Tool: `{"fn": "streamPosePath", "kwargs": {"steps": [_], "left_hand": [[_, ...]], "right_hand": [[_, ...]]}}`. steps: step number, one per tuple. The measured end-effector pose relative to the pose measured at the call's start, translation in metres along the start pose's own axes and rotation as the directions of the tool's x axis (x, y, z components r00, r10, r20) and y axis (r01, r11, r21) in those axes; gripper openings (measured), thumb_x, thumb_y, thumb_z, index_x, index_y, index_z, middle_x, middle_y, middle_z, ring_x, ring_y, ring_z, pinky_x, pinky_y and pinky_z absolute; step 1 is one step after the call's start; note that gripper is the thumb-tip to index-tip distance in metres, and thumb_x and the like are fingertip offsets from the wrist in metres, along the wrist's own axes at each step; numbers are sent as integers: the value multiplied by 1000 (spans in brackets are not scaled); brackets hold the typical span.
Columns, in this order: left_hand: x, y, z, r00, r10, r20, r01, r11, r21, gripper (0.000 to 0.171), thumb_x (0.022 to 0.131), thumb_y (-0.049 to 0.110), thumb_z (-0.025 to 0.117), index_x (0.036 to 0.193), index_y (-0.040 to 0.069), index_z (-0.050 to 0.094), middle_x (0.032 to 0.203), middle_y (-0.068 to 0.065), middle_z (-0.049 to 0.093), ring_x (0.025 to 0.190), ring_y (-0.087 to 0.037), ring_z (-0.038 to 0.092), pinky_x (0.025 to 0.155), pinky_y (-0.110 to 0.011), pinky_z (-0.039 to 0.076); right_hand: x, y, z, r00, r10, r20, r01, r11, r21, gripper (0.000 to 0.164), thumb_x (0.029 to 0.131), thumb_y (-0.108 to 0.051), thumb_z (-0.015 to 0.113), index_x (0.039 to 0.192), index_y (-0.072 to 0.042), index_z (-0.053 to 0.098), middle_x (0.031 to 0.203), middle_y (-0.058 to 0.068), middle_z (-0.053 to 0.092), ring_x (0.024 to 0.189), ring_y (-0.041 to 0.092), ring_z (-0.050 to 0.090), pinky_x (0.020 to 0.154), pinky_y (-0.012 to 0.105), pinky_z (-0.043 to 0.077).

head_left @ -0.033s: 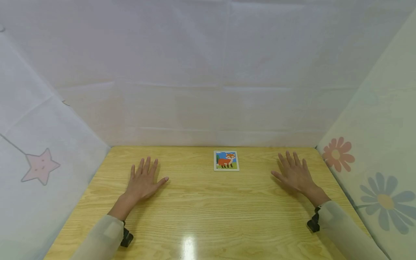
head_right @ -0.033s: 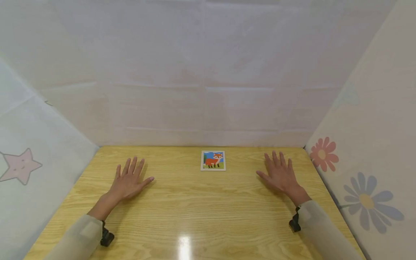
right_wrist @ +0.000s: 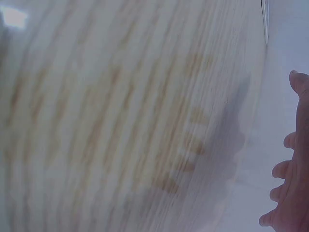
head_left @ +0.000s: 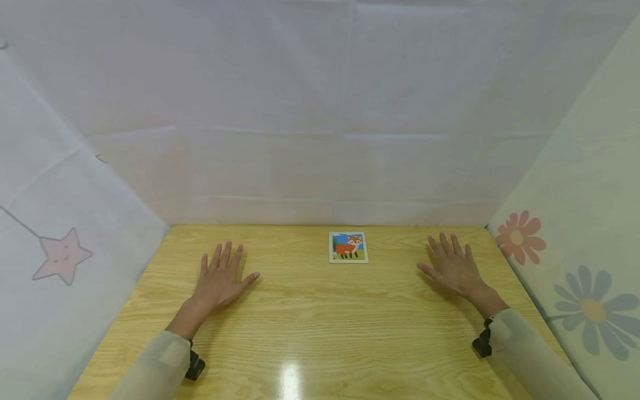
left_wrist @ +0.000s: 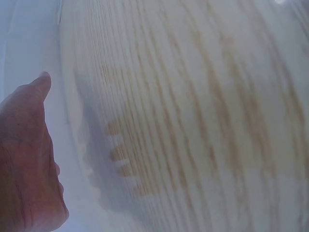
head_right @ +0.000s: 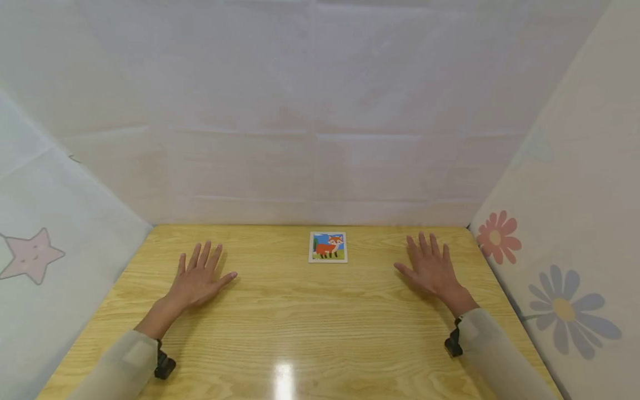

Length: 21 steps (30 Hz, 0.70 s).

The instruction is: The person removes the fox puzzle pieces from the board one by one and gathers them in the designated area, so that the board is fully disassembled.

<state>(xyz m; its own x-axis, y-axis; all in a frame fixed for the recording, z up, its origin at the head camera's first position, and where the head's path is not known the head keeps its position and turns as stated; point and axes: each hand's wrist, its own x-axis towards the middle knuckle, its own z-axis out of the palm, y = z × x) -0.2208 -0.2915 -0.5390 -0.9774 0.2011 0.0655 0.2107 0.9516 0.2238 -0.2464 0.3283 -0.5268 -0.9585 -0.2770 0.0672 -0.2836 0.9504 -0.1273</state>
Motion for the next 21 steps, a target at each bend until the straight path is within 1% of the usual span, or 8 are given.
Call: {"fn": "streamPosePath", "kwargs": {"steps": [4, 6, 8, 11, 12, 14, 16, 21], "left_hand": [[-2, 6, -8, 1000, -8, 3, 8, 1000, -17, 100, 103, 70, 50, 170, 4, 16, 173, -31, 7, 160, -54, 1, 122, -76, -7], [-3, 7, -9, 1000, -1, -5, 1, 1000, -21, 100, 103, 69, 50, 170, 4, 17, 173, -31, 7, 160, -53, 0, 122, -75, -8], [-2, 4, -5, 1000, 9, -19, -9, 1000, -23, 99, 103, 70, 49, 170, 5, 15, 173, -31, 7, 160, -53, -1, 122, -75, -8], [-1, 4, -5, 1000, 15, -25, -15, 1000, -20, 99, 103, 69, 50, 170, 4, 16, 173, -32, 8, 160, -53, 0, 122, -76, -7], [-2, 6, -7, 1000, 9, -19, -10, 1000, -18, 100, 102, 70, 52, 170, 4, 18, 173, -32, 9, 160, -53, 1, 122, -76, -6], [0, 6, -7, 1000, 13, -14, -13, 1000, -10, 101, 102, 71, 51, 170, 4, 17, 173, -31, 9, 160, -52, 1, 123, -75, -5], [0, 9, -9, 1000, 11, -6, -11, 1000, -14, 101, 102, 70, 52, 170, 4, 18, 173, -30, 10, 160, -51, 2, 123, -74, -5], [5, 10, -5, 1000, 21, -4, -21, 1000, -10, 101, 102, 72, 50, 169, 3, 21, 173, -31, 11, 160, -52, 5, 122, -77, -2]], "right_hand": [[1, 0, 2, 1000, -3, -3, 3, 1000, -3, 87, 105, -57, 57, 167, -3, 28, 171, 34, 16, 156, 59, 11, 117, 82, 14], [2, 0, 3, 1000, -6, -6, 6, 1000, -6, 87, 105, -57, 58, 167, -3, 28, 171, 34, 16, 156, 59, 11, 117, 82, 15], [2, 0, 4, 1000, -9, -9, 9, 1000, -6, 87, 105, -57, 58, 167, -3, 29, 171, 34, 16, 156, 59, 11, 117, 82, 15], [3, -2, 3, 1000, -14, -13, 14, 1000, 7, 88, 105, -56, 58, 167, -3, 28, 171, 33, 15, 156, 59, 10, 118, 82, 14], [3, -2, 3, 1000, -16, -14, 16, 1000, 13, 88, 105, -56, 59, 167, -3, 27, 171, 33, 15, 157, 59, 9, 118, 82, 13], [4, -3, 3, 1000, -20, -20, 20, 1000, 15, 88, 105, -56, 59, 168, -3, 27, 172, 33, 14, 157, 59, 10, 118, 81, 13], [5, -4, 3, 999, -26, -28, 26, 1000, 12, 88, 105, -55, 60, 168, -3, 27, 171, 33, 15, 156, 59, 10, 118, 81, 14], [7, -6, 1, 999, -37, -37, 38, 999, 7, 87, 104, -54, 60, 167, -2, 28, 171, 33, 16, 156, 60, 12, 118, 81, 14]]}}
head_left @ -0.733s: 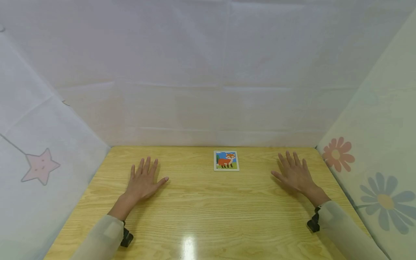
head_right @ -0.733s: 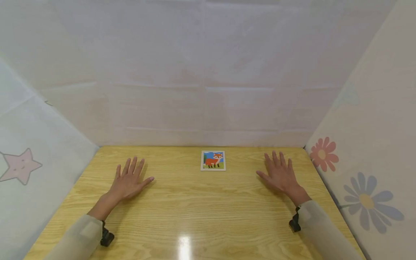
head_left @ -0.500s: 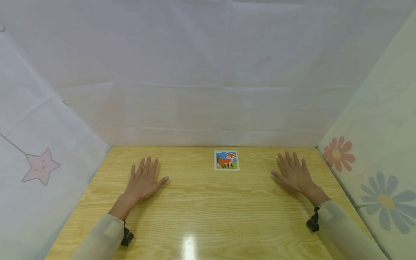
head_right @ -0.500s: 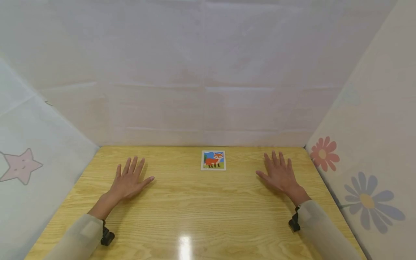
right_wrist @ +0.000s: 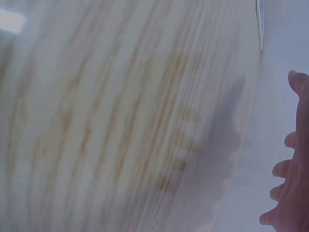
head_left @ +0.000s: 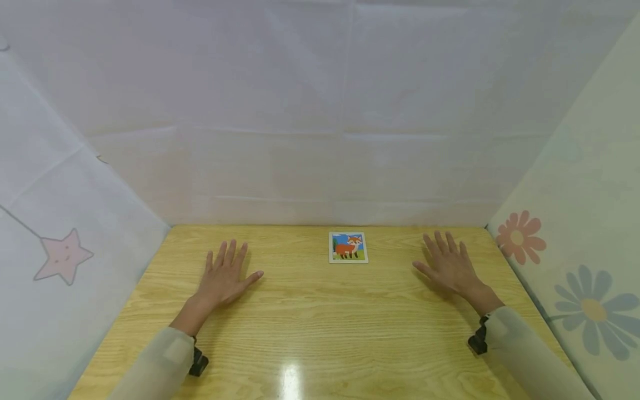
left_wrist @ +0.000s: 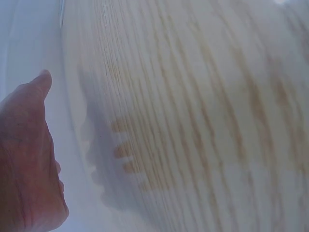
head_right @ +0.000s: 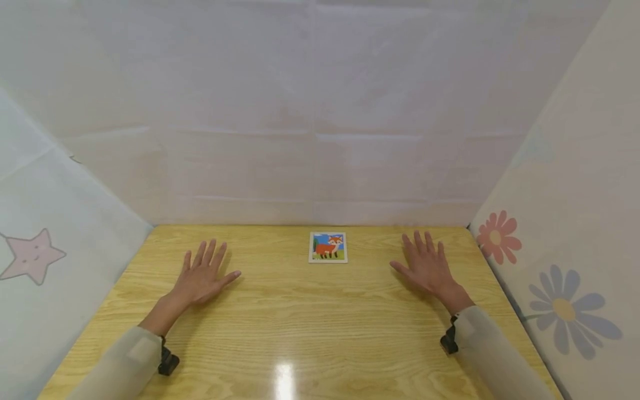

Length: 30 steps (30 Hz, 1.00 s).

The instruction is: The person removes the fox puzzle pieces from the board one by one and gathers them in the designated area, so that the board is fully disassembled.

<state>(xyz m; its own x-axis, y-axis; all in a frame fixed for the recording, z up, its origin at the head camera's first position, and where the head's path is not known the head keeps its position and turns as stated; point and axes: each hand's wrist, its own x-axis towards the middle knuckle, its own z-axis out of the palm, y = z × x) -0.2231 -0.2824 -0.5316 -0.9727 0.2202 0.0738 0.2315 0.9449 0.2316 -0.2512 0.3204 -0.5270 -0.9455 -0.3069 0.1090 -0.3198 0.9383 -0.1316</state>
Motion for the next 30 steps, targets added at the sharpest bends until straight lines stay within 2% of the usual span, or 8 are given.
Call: {"fn": "streamPosePath", "kwargs": {"steps": [8, 18, 24, 30], "left_hand": [[10, -2, 16, 1000, 29, 0, -29, 999, 16, 103, 101, 78, 43, 169, 5, 21, 173, -30, 12, 160, -52, 4, 123, -76, 1], [19, 15, 28, 998, 61, -13, -60, 996, 62, 105, 98, 82, 42, 169, 7, 25, 173, -27, 18, 160, -50, 14, 123, -76, 10], [26, 25, 33, 994, 104, -16, -104, 994, 34, 104, 98, 81, 45, 169, 7, 25, 173, -27, 17, 159, -51, 14, 122, -77, 9], [33, 35, 39, 991, 136, 2, -135, 990, 44, 104, 99, 83, 38, 170, 9, 23, 175, -24, 14, 161, -48, 12, 125, -73, 9]], "right_hand": [[6, -9, 2, 1000, -10, 13, 9, 1000, 21, 88, 105, -53, 60, 169, -4, 24, 172, 32, 15, 156, 59, 12, 118, 81, 12], [21, -25, 5, 999, -50, -13, 50, 999, 19, 88, 104, -54, 61, 168, -5, 26, 172, 30, 18, 157, 56, 14, 119, 80, 16], [29, -34, 4, 997, -70, -15, 70, 997, 20, 87, 104, -53, 62, 168, -6, 26, 171, 30, 21, 158, 54, 12, 120, 78, 16], [38, -44, 4, 995, -100, -26, 101, 995, 18, 87, 104, -52, 61, 169, -7, 25, 171, 29, 23, 157, 54, 16, 121, 76, 17]]}}
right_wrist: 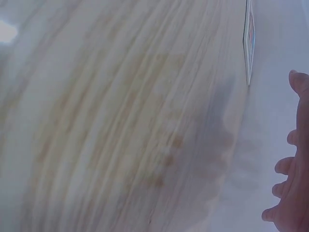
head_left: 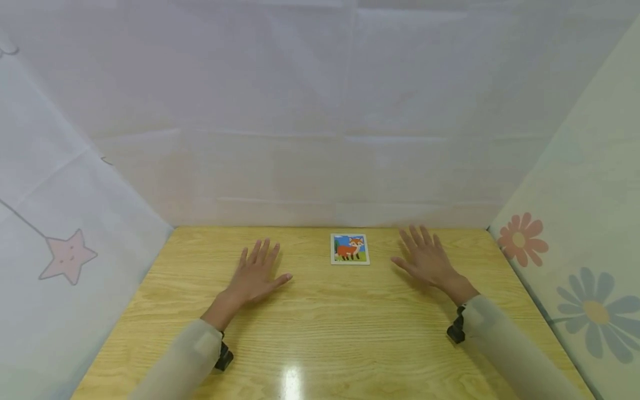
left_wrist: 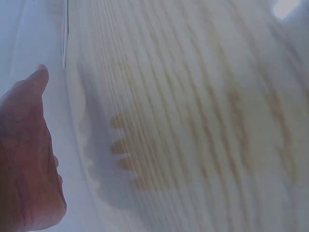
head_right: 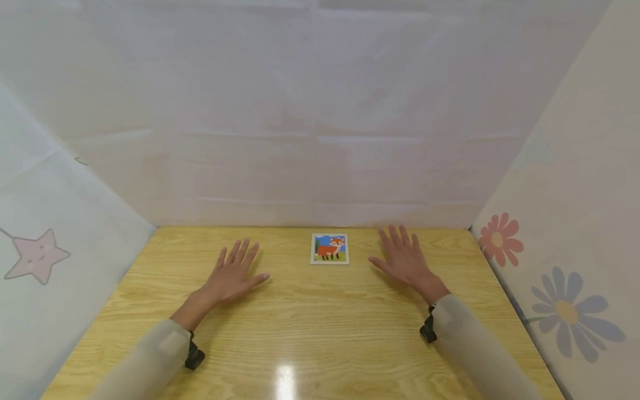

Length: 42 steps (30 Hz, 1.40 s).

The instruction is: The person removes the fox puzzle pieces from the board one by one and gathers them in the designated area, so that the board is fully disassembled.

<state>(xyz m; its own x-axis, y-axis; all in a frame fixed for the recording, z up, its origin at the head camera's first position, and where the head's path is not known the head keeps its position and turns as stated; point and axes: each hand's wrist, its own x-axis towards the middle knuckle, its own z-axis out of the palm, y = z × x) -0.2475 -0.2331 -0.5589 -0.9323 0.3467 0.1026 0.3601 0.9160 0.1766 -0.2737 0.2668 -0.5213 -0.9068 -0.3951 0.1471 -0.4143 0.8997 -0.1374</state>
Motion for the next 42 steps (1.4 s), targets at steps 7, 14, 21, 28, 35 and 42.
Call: {"fn": "streamPosePath", "kwargs": {"steps": [7, 14, 21, 28, 35, 42], "left_hand": [[6, 20, -6, 999, 32, 11, -32, 999, -25, 102, 100, 80, 43, 169, 6, 24, 175, -25, 14, 161, -48, 11, 125, -72, 9], [11, 42, -12, 997, 62, 49, -59, 996, -64, 101, 101, 78, 40, 170, 7, 20, 176, -24, 9, 163, -45, 4, 127, -69, 3], [18, 65, -19, 991, 113, 70, -105, 990, -99, 100, 102, 78, 39, 170, 7, 20, 176, -23, 10, 163, -43, 5, 129, -66, -1], [31, 78, -8, 982, 165, 93, -158, 985, -76, 100, 102, 79, 37, 170, 8, 21, 176, -23, 11, 163, -43, 8, 129, -65, 7], [36, 98, -12, 973, 184, 141, -186, 983, 0, 93, 104, 70, 47, 169, 8, 26, 175, -22, 16, 162, -42, 15, 128, -64, 17], [43, 112, -7, 961, 208, 180, -213, 977, 11, 94, 104, 73, 42, 170, 8, 24, 176, -22, 13, 162, -42, 14, 129, -62, 17]], "right_hand": [[12, -9, 3, 999, -30, -15, 31, 999, 16, 87, 104, -49, 64, 169, -8, 25, 170, 29, 25, 156, 55, 19, 121, 76, 20], [22, -18, 8, 998, -53, -13, 54, 996, 74, 86, 104, -48, 63, 170, -8, 24, 172, 28, 22, 157, 54, 17, 121, 76, 18], [33, -29, 14, 995, -94, -23, 96, 990, 106, 85, 105, -45, 64, 170, -7, 23, 172, 28, 22, 157, 54, 19, 122, 74, 20], [41, -41, 17, 993, -121, -4, 120, 975, 187, 83, 106, -44, 63, 167, -1, 27, 171, 29, 24, 158, 53, 18, 125, 69, 18], [53, -46, 25, 985, -169, -21, 170, 964, 205, 80, 105, -38, 65, 165, 2, 30, 168, 29, 32, 156, 50, 27, 127, 63, 22], [65, -55, 29, 980, -195, -35, 197, 941, 275, 79, 105, -40, 66, 166, -4, 32, 166, 24, 39, 153, 46, 35, 123, 64, 30]]}}
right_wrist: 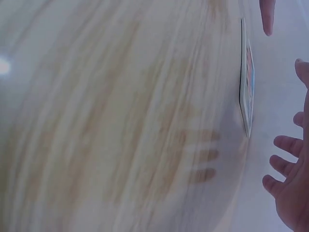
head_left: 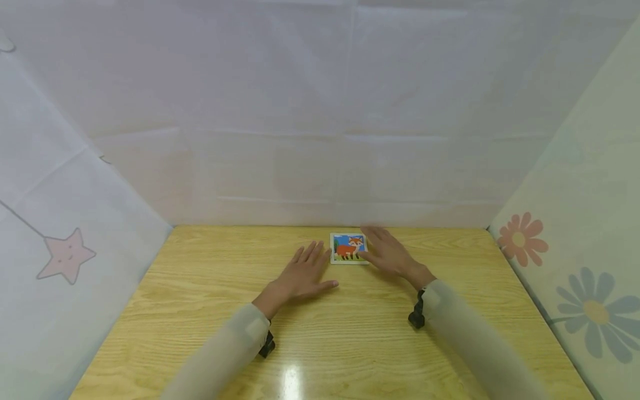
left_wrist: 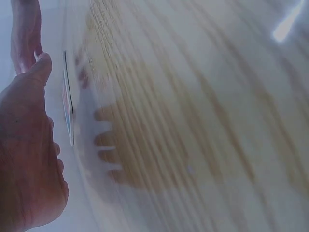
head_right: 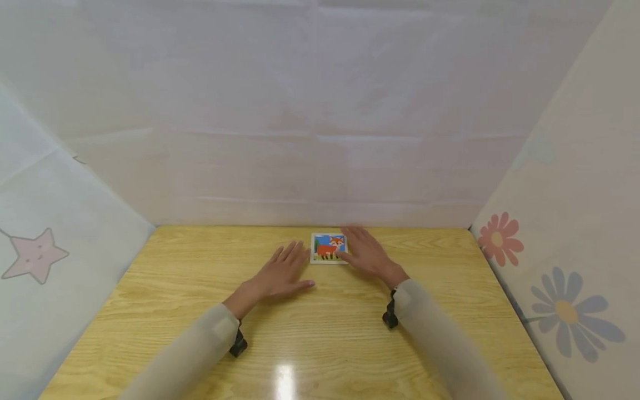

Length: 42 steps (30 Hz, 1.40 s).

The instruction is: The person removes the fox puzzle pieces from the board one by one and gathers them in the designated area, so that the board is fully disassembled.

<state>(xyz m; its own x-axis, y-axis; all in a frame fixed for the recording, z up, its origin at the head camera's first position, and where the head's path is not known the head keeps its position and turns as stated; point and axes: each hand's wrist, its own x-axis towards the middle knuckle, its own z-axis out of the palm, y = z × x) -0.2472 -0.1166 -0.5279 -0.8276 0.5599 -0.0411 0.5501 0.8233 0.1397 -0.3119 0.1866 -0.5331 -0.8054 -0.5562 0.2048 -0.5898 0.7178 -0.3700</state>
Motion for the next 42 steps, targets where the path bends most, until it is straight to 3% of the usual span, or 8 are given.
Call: {"fn": "streamPosePath", "kwargs": {"steps": [8, 16, 25, 33, 42], "left_hand": [[9, 6, 3, 999, 22, 25, -22, 1000, 2, 93, 104, 74, 39, 170, 9, 24, 175, -23, 14, 162, -42, 14, 129, -62, 16], [14, 15, 4, 997, 55, 48, -56, 998, 15, 93, 105, 74, 36, 171, 10, 21, 176, -22, 13, 163, -41, 13, 129, -61, 16], [17, 22, 3, 995, 74, 65, -74, 997, -10, 92, 106, 72, 37, 170, 9, 21, 176, -22, 11, 163, -40, 12, 130, -60, 16], [20, 27, 4, 993, 73, 98, -71, 997, -18, 94, 103, 76, 38, 171, 13, 21, 177, -18, 10, 163, -38, 12, 130, -59, 16], [26, 33, 0, 989, 63, 134, -66, 998, 18, 96, 102, 79, 35, 172, 16, 19, 178, -14, 7, 164, -34, 11, 130, -56, 19]], "right_hand": [[11, -5, 4, 999, 36, 28, -38, 998, 57, 75, 108, -43, 61, 166, -6, 33, 167, 19, 39, 154, 42, 35, 123, 64, 31], [27, -5, 7, 999, 25, 40, -31, 987, 159, 63, 108, -31, 64, 161, -2, 43, 163, 21, 45, 153, 43, 38, 124, 63, 30], [45, -1, 11, 1000, 14, 3, -14, 933, 360, 52, 108, -21, 64, 153, 4, 53, 147, 28, 57, 130, 43, 60, 107, 59, 52], [53, 1, 14, 1000, 17, 17, -23, 916, 401, 47, 107, -17, 66, 147, 7, 58, 144, 27, 60, 125, 41, 62, 103, 56, 54], [61, 8, 16, 1000, -1, 9, -3, 927, 374, 39, 104, -10, 69, 139, 8, 64, 130, 25, 68, 112, 35, 67, 96, 49, 59]]}}
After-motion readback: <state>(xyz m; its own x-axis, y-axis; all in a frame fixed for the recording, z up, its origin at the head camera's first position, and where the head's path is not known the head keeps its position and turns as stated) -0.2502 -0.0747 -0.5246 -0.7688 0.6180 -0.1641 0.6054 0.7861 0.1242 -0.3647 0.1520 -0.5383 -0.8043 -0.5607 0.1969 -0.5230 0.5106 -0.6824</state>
